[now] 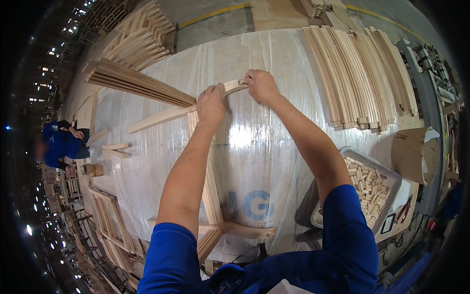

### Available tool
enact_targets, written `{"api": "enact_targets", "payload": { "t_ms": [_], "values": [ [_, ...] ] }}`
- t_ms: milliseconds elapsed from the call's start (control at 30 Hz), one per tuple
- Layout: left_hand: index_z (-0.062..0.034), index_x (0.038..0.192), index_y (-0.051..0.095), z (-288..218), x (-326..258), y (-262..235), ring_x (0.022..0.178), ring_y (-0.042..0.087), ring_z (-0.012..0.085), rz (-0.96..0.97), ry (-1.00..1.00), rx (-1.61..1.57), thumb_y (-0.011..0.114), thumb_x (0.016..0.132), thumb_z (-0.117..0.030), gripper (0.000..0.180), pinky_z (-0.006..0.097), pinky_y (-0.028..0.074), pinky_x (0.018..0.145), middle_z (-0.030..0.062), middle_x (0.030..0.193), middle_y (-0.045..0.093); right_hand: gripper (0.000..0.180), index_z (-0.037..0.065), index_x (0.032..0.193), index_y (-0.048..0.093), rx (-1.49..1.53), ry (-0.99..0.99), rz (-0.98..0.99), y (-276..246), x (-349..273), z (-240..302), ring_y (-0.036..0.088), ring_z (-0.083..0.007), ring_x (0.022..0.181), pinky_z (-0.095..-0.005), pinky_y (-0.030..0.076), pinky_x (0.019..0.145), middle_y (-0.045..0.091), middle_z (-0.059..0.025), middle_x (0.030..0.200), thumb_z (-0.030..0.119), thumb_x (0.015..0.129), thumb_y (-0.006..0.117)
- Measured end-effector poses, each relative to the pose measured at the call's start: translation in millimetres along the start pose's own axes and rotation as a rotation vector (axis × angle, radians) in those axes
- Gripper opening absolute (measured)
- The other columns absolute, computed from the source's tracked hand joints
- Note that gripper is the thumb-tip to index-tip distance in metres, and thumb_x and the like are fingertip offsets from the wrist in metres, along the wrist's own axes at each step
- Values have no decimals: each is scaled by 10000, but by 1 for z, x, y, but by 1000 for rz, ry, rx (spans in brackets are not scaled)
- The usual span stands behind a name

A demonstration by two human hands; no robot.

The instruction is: The person assembles a wooden chair frame by inserting wooden dowels into pre-drilled holes and tapping them with a rubber mallet. They repeatedly pick up frame parts, align joints, insert dowels, and strike them to secure the connections before moving the assembled frame aside.

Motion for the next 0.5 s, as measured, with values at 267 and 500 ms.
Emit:
{"api": "enact_targets", "payload": {
  "t_ms": [267, 500],
  "values": [
    [-158, 1181, 676, -1, 5, 3, 1085, 664, 369, 57, -34, 56, 610, 949, -73, 256, 499, 549, 913, 100, 1209, 692, 105, -11, 970, 718, -169, -134, 32, 6, 5, 16, 704, -426, 951, -493, 561, 850, 720, -238, 969, 75, 911, 709],
    [-170, 1176, 669, -2, -2, -1, 1062, 660, 370, 27, 3, 38, 595, 940, -44, 278, 495, 545, 905, 91, 1197, 691, 150, -8, 999, 731, -142, 32, 137, 13, 10, 6, 727, -424, 981, -482, 574, 874, 741, -271, 1016, 105, 900, 728]
  ]
}}
Point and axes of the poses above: each hand's wrist, its own x-axis towards the middle knuckle, its own y-axis out of the palm, z = x × y, the point moved 10 cm from there along x, towards the middle knuckle
